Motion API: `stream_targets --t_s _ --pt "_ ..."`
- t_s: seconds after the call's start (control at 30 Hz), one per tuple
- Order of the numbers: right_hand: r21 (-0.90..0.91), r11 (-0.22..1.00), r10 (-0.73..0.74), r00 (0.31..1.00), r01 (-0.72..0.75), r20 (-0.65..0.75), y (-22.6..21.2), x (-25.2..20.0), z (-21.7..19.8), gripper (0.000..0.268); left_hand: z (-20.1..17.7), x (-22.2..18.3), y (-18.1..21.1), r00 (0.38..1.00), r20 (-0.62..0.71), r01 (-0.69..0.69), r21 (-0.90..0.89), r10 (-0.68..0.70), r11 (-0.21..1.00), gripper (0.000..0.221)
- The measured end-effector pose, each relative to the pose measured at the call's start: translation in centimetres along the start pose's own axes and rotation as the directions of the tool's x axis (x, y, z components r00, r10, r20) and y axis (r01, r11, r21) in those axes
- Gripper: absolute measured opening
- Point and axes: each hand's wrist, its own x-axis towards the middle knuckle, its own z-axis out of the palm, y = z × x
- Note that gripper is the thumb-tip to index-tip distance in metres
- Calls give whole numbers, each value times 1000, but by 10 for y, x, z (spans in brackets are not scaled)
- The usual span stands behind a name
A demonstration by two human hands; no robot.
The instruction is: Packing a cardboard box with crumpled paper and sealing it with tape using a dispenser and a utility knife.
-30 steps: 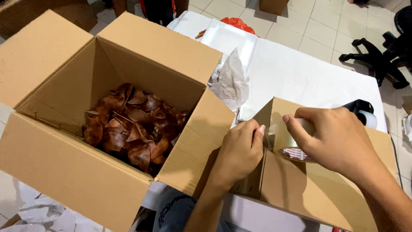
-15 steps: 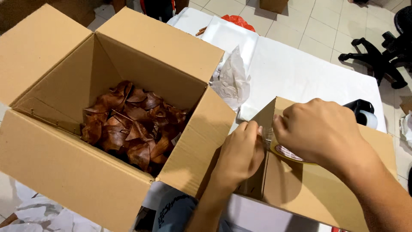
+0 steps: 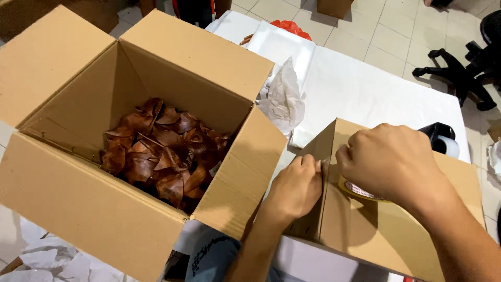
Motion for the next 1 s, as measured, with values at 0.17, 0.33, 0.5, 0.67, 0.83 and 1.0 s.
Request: stream_targets --t_s 0.17,0.33,0.5,0.67,0.83,1.0 --pt "92 995 -22 997 29 -79 5 0 6 43 37 20 -35 998 -47 65 321 -53 945 18" --pt "434 899 -4 991 62 -132 20 -26 -1 39 21 22 -13 972 -231 108 285 -41 952 22" --pt "672 609 -175 898 421 -404 68 -34 40 84 -54 -1 52 987 104 -62 -441 119 896 72" --pt "851 423 -41 944 312 -326 86 -31 82 100 -36 2 36 925 116 -332 -211 361 919 92" --pt "922 304 -10 968 241 -250 89 -29 89 117 -32 5 38 936 113 -314 -168 335 934 83" --pt "835 351 -51 899 424 -435 108 -25 109 105 -26 11 38 950 89 -294 -60 299 954 74"
